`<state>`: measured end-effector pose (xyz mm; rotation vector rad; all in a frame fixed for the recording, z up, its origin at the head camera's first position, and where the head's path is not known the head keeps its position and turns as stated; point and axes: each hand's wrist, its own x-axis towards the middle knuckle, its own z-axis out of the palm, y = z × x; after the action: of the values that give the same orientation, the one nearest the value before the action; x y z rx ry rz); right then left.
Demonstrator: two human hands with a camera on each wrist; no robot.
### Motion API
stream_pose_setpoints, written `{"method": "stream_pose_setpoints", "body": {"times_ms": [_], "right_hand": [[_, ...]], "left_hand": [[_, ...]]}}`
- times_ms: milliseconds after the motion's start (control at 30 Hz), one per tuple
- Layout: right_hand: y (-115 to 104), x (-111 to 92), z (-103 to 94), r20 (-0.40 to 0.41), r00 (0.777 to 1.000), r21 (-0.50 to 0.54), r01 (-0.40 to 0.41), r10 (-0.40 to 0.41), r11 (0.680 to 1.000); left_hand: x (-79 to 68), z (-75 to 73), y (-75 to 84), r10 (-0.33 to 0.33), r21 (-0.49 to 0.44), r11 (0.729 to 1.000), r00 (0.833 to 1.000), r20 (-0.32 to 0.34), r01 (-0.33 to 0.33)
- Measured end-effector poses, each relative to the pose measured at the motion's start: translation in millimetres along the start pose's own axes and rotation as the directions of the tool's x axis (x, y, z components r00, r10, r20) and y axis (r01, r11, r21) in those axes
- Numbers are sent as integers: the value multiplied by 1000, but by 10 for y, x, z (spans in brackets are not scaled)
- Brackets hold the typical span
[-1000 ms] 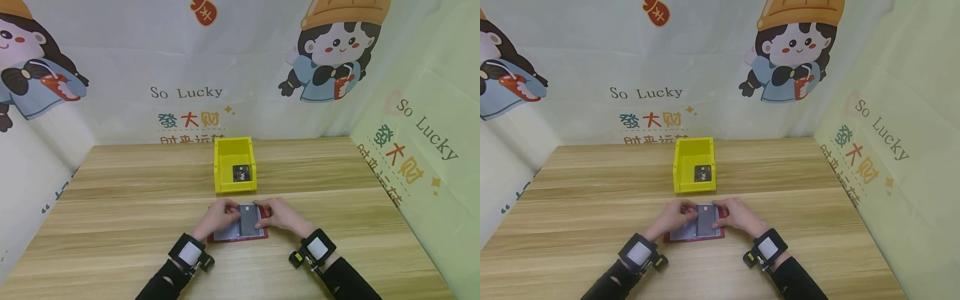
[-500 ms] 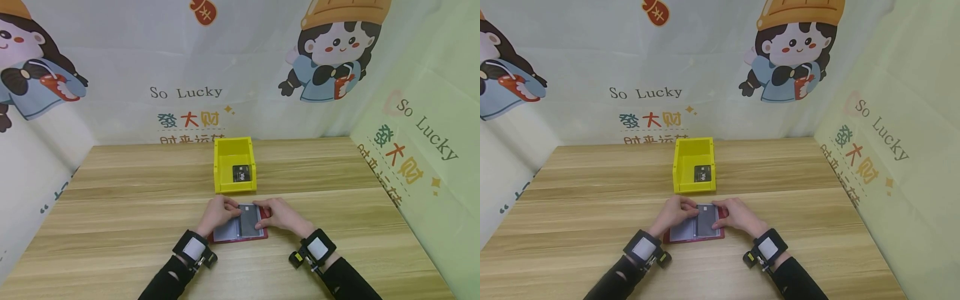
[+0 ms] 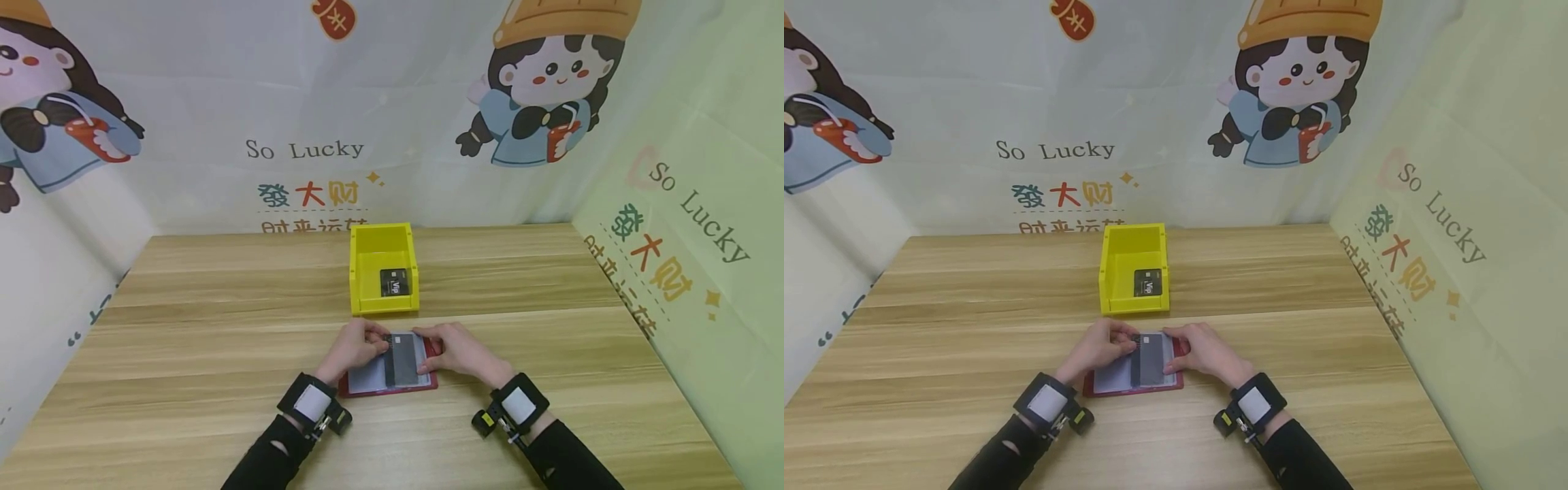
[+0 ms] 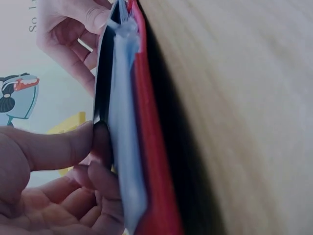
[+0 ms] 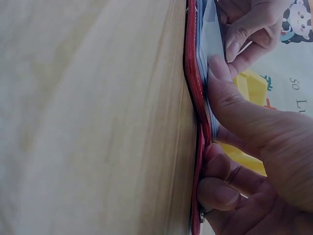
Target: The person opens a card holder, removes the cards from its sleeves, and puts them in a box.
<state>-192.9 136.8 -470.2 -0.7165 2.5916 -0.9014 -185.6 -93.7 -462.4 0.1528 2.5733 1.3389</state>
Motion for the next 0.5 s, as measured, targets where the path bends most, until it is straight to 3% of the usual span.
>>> {"method": "stream_pose_setpoints", "body": {"times_ms": [167,500], "right_hand": [[-26,8,-14,-3,1000,6,-9,9,1000],[-28,-9,-2,1,1000,-4,-21,21,1000]], "left_hand": [[-11,-32,25,-24,-3,1000,999,47,24],[-56,-17,11,-17,-12,1000,999,29,17]]}}
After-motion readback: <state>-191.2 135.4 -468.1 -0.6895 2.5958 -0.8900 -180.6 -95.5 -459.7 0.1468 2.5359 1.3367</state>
